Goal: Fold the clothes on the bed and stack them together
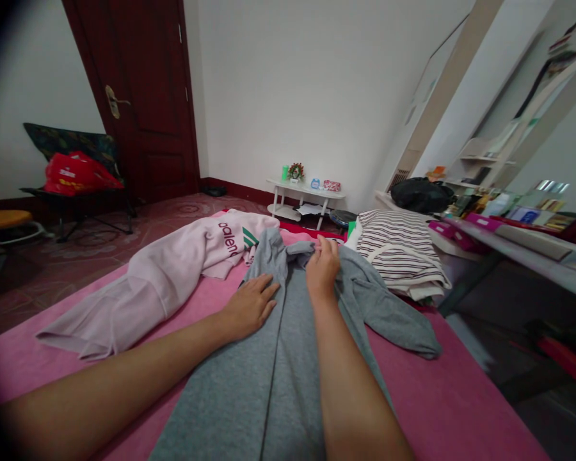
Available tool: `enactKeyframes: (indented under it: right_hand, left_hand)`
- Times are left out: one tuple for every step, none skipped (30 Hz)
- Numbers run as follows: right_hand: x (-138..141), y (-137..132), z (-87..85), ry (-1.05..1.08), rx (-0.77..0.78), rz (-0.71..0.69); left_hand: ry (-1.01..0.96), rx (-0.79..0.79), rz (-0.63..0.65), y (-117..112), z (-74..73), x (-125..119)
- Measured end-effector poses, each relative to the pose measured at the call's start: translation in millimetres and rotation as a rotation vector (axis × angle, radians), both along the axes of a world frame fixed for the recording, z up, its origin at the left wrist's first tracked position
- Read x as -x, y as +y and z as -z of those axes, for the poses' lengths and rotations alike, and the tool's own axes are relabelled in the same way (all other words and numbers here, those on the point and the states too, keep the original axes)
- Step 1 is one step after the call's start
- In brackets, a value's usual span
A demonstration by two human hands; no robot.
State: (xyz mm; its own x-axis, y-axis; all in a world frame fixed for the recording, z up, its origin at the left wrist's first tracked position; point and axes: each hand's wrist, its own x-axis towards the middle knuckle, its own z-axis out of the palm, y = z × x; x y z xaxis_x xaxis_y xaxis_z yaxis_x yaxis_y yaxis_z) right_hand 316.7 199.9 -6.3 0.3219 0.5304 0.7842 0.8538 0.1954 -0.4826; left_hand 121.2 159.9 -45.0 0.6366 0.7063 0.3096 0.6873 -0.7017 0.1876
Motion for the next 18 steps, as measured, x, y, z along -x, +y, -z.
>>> enactKeyframes:
  right_hand:
    - [5.4,-4.4,-9.3,-0.017,-0.085,-0.015]
    - [8.9,-7.3,-16.2,-0.017,-0.139,-0.026]
    - [10.2,-8.5,-20.0,-0.001,-0.163,-0.031]
    - [9.1,-8.0,-20.3,0.037,-0.154,-0.035]
    - [5.9,-6.0,-17.2,0.118,-0.113,-0.039]
    - [1.0,-2.8,-10.9,0.235,-0.044,-0.043]
    - [-4.8,1.2,-2.3,0.366,0.040,-0.049]
    - [-10.9,5.5,7.6,0.496,0.126,-0.055]
    - [-16.8,9.7,17.9,0.607,0.201,-0.063]
    - [-21.8,13.6,27.6,0.690,0.257,-0.072]
    - [-25.8,17.0,36.0,0.739,0.291,-0.083]
    - [-28.4,19.9,42.7,0.765,0.310,-0.098]
    - [-29.8,22.4,47.7,0.792,0.323,-0.120]
    - [-30.2,24.7,51.0,0.814,0.331,-0.146]
    - [-29.9,26.8,53.2,0.828,0.332,-0.175]
    - [-29.1,28.9,54.5,0.836,0.329,-0.202]
    - [-28.4,31.0,55.3,0.837,0.324,-0.227]
    - [-27.9,33.0,56.0,0.832,0.315,-0.251]
  left_hand:
    - [-0.003,0.000,0.001,-0.2,-0.1,0.2]
    - [-0.006,-0.002,0.002,-0.5,-0.3,0.4]
    - [-0.007,-0.004,0.002,-0.7,-0.4,0.6]
    - [-0.008,-0.007,0.002,-0.8,-0.6,0.8]
    - [-0.009,-0.010,0.003,-0.9,-0.8,1.0]
    - [-0.010,-0.011,0.005,-0.9,-0.9,1.2]
    - [-0.012,-0.012,0.008,-0.9,-0.8,1.4]
    - [-0.015,-0.013,0.010,-0.8,-0.7,1.4]
    - [-0.018,-0.014,0.012,-0.7,-0.5,1.4]
    - [-0.023,-0.016,0.013,-0.7,-0.1,1.4]
    - [-0.028,-0.019,0.012,-0.6,0.3,1.2]
    - [-0.031,-0.023,0.011,-0.6,0.7,1.0]
    - [-0.033,-0.027,0.010,-0.5,1.0,0.8]
    - [-0.033,-0.031,0.008,-0.5,1.4,0.6]
    - [-0.031,-0.035,0.006,-0.5,1.6,0.4]
    - [-0.029,-0.039,0.005,-0.5,1.7,0.2]
    - [-0.026,-0.041,0.006,-0.5,1.7,0.1]
    - [-0.023,-0.042,0.007,-0.4,1.6,0.0]
